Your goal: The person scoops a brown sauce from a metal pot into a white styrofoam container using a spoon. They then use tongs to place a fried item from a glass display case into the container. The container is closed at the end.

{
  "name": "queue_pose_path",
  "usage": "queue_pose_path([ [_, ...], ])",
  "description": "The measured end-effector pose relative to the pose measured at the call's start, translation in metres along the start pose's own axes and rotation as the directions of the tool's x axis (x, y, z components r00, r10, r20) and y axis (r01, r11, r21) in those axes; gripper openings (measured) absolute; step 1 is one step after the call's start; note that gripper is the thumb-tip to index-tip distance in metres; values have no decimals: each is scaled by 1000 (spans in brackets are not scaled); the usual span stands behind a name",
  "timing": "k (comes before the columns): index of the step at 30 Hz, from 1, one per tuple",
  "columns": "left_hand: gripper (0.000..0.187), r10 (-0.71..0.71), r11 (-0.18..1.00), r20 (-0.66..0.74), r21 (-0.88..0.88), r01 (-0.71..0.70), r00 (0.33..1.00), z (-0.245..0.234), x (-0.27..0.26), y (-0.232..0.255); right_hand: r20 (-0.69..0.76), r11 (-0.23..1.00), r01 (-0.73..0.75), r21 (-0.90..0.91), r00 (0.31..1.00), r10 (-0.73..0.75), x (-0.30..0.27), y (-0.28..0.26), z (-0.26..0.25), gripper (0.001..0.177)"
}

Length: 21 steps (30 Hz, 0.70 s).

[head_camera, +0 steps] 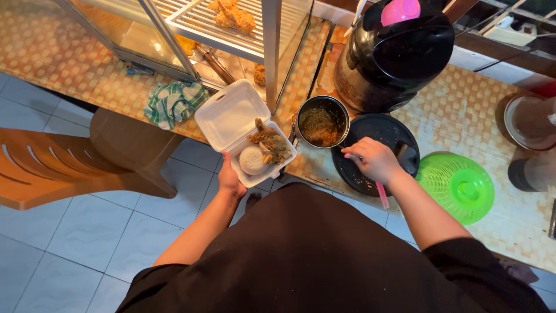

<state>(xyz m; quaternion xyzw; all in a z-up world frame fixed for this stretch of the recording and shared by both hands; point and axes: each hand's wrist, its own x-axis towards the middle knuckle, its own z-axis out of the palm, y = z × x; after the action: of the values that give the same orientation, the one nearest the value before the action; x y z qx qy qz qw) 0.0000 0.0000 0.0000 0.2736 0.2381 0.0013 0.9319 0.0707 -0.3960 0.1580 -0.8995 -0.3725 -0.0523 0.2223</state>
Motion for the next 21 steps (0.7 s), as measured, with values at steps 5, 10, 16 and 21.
queue_pose_path([
  [5, 66, -76, 996, -104, 47, 81, 992, 16, -3, 18, -31, 958, 244, -149, 967, -251, 40, 3, 2, 12],
  [10, 65, -72, 993, -103, 88, 81, 992, 12, 6, 23, 171, 922, 213, -324, 972, -164, 77, 14, 6, 14],
  [16, 64, -95, 981, -147, 157, 118, 985, -3, 18, 27, 147, 809, -567, -159, 796, 587, 85, 34, 30, 25],
  [21, 63, -85, 987, -93, 128, 97, 992, -14, 28, 29, 113, 276, -712, 646, 447, 888, 39, 71, 77, 36],
])
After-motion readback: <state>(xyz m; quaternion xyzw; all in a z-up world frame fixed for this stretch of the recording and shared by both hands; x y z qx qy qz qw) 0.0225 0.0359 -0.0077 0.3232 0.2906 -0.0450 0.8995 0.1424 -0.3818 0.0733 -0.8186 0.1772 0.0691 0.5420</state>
